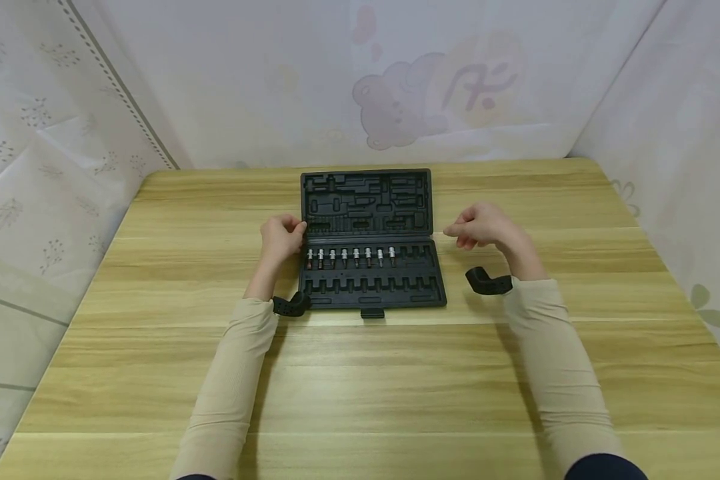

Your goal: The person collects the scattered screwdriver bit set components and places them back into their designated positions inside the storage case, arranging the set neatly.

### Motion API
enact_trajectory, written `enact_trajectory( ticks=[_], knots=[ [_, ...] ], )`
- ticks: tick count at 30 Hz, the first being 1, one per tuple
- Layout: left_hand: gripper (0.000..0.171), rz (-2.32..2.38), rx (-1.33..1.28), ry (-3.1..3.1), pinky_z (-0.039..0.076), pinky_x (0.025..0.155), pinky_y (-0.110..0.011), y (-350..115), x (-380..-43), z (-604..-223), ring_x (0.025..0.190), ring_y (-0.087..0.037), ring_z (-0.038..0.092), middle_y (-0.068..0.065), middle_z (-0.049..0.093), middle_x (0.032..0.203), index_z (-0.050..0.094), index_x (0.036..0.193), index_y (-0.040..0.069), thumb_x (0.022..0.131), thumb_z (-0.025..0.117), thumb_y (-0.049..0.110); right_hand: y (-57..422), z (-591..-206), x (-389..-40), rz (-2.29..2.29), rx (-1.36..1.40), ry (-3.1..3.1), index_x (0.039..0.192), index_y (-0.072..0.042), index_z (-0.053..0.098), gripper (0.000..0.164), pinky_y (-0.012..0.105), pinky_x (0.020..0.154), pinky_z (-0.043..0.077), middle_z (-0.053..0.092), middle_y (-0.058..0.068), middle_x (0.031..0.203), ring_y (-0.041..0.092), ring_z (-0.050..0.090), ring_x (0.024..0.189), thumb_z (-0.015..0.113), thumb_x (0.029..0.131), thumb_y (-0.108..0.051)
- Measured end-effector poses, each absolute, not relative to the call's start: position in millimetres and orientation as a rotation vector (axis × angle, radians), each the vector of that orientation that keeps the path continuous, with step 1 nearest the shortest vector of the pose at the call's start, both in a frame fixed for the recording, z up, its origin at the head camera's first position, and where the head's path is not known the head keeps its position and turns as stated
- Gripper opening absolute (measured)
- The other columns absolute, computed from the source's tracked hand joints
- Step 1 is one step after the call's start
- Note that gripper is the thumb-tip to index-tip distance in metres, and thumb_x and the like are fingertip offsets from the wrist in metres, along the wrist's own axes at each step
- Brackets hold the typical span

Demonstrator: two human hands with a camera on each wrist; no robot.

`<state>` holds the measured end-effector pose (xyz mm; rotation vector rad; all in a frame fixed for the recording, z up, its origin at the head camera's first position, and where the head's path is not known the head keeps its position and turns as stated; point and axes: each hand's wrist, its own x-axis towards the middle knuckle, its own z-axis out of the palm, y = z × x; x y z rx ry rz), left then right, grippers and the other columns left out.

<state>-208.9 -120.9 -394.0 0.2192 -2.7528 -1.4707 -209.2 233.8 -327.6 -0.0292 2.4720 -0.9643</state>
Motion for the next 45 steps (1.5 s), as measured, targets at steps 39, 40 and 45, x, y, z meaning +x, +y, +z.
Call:
enact_trajectory(
  ticks=[39, 40, 45],
  knots=[
    [0.020, -1.485, 0.220, -2.757, 0.049, 0.049, -0.020, -120, -210, -393, 0.059, -0.012, 0.054, -0.012, 0.057, 0.083, 0.065, 0.091, -0.005, 0.094, 0.056, 0.014, 319, -356, -209, -0.830, 0.039, 2.982, 0.085, 0.007, 0.061, 0.020, 0.029, 0.055, 0.040, 0.060, 0.013, 0.074, 0.020, 0.049, 0.067, 0.065, 0.084, -0.012],
    [0.020, -1.486, 0.219, -2.754, 0.049, 0.048, -0.020, -120, -210, -393, 0.059, -0.013, 0.054, -0.012, 0.057, 0.083, 0.065, 0.091, -0.005, 0.094, 0.057, 0.014, 320, -356, -209, -0.822, 0.043, 2.984, 0.085, 0.007, 0.061, 0.020, 0.029, 0.056, 0.039, 0.060, 0.014, 0.075, 0.021, 0.049, 0.068, 0.065, 0.084, -0.012],
    [0.020, -1.484, 0.216, -2.751, 0.049, 0.048, -0.019, -120, -209, -394, 0.059, -0.014, 0.055, -0.013, 0.057, 0.083, 0.065, 0.091, -0.005, 0.093, 0.057, 0.013, 321, -360, -210, -0.802, 0.073, 2.972, 0.085, 0.007, 0.061, 0.018, 0.030, 0.056, 0.039, 0.060, 0.014, 0.076, 0.025, 0.050, 0.069, 0.064, 0.084, -0.011]
  ],
)
